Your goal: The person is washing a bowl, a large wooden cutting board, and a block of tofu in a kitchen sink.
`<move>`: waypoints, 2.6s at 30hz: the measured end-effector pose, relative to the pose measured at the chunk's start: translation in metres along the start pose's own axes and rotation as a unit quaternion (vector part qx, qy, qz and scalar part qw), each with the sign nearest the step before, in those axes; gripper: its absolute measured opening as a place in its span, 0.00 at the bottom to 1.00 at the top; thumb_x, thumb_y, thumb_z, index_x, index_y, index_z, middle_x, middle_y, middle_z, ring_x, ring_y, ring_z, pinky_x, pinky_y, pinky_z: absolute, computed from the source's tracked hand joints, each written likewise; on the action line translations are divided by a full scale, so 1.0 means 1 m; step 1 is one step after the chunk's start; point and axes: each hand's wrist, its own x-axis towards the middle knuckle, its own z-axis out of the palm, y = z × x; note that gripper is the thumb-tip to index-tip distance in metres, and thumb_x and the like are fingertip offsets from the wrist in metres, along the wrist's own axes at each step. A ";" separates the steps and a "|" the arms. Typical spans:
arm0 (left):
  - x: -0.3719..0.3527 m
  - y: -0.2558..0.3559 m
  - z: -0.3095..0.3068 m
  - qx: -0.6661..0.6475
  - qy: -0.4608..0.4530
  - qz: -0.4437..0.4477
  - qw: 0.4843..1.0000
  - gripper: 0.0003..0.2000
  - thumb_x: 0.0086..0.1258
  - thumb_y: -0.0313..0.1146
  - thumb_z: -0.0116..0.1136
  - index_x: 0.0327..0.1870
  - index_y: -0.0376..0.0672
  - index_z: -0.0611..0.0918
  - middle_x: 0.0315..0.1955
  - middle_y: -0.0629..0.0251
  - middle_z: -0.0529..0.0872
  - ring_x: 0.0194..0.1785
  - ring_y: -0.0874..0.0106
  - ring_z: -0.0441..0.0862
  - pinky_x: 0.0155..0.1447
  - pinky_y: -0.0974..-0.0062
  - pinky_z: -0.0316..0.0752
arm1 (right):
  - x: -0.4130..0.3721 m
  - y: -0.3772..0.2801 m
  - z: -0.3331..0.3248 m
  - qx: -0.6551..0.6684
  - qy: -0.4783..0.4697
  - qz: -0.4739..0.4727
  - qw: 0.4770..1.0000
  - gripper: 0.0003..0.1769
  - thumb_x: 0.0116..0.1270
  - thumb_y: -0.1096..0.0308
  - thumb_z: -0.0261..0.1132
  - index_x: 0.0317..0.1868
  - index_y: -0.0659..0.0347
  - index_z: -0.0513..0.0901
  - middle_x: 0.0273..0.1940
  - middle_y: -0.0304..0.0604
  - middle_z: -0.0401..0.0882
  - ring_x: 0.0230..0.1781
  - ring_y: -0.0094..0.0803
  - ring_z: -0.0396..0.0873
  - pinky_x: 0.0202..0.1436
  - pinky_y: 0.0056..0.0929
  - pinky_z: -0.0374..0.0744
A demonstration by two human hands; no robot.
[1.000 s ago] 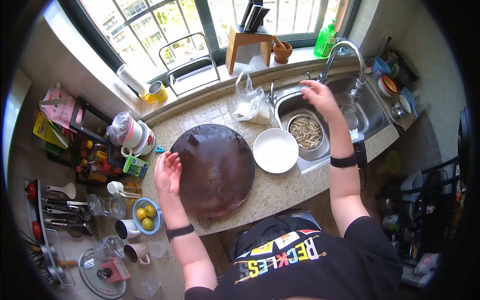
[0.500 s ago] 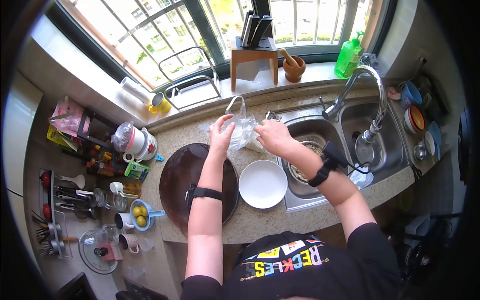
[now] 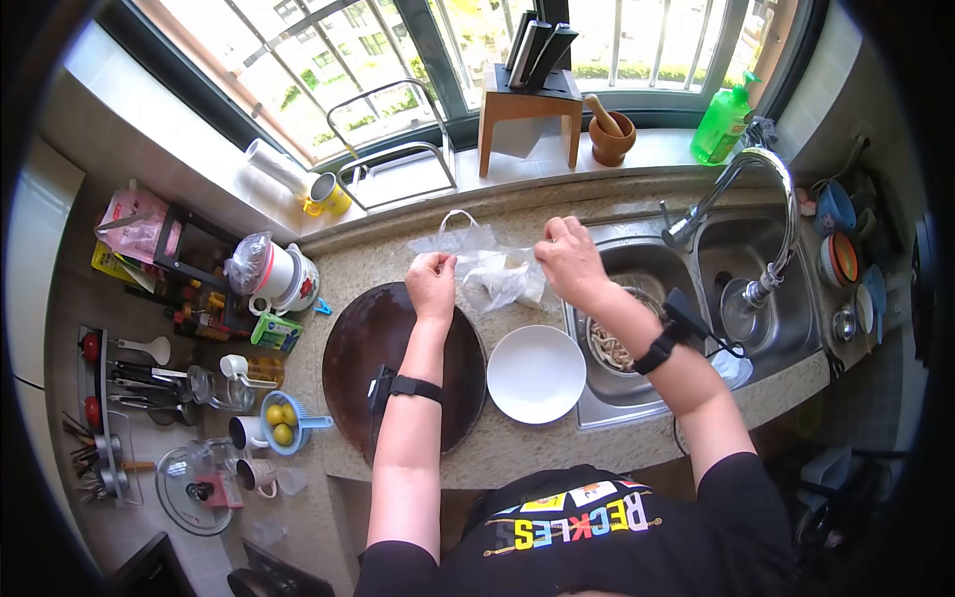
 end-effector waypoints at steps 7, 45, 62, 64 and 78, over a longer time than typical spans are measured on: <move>-0.014 0.012 -0.022 -0.061 -0.037 0.017 0.997 0.10 0.53 0.19 0.54 0.34 0.36 0.84 0.35 0.58 0.83 0.32 0.69 0.82 0.36 0.77 0.77 | 0.000 -0.019 -0.019 0.068 0.049 0.025 0.996 0.06 0.49 0.77 0.61 0.29 0.60 0.81 0.37 0.45 0.73 0.44 0.44 0.71 0.48 0.38 0.71; -0.062 0.013 -0.016 0.029 -0.240 0.018 0.970 0.29 0.46 0.22 0.58 0.56 0.43 0.75 0.55 0.46 0.60 0.57 0.49 0.65 0.60 0.63 0.67 | -0.003 -0.042 0.070 0.027 -0.211 0.043 0.976 0.05 0.50 0.77 0.59 0.28 0.62 0.81 0.32 0.51 0.78 0.38 0.47 0.79 0.42 0.40 0.78; -0.060 0.003 0.001 -0.031 -0.373 -0.054 0.926 0.39 0.47 0.28 0.55 0.67 0.35 0.59 0.53 0.43 0.63 0.57 0.50 0.69 0.61 0.69 0.67 | 0.001 -0.048 0.100 -0.264 -0.289 0.045 0.919 0.17 0.51 0.64 0.62 0.43 0.60 0.80 0.44 0.45 0.74 0.50 0.38 0.68 0.48 0.31 0.68; -0.059 -0.005 0.004 -0.047 -0.358 -0.072 0.930 0.38 0.47 0.28 0.55 0.67 0.36 0.60 0.53 0.44 0.65 0.57 0.52 0.69 0.61 0.70 0.67 | -0.001 -0.049 0.102 -0.273 -0.300 0.054 0.912 0.17 0.51 0.64 0.62 0.43 0.59 0.79 0.44 0.45 0.74 0.50 0.37 0.68 0.48 0.31 0.68; -0.057 -0.020 0.016 -0.061 -0.316 -0.071 0.944 0.36 0.48 0.30 0.55 0.65 0.34 0.63 0.50 0.45 0.68 0.52 0.55 0.72 0.57 0.71 0.69 | -0.001 -0.040 0.110 -0.201 -0.363 0.128 0.901 0.29 0.38 0.60 0.73 0.45 0.58 0.78 0.46 0.44 0.77 0.49 0.37 0.75 0.47 0.36 0.74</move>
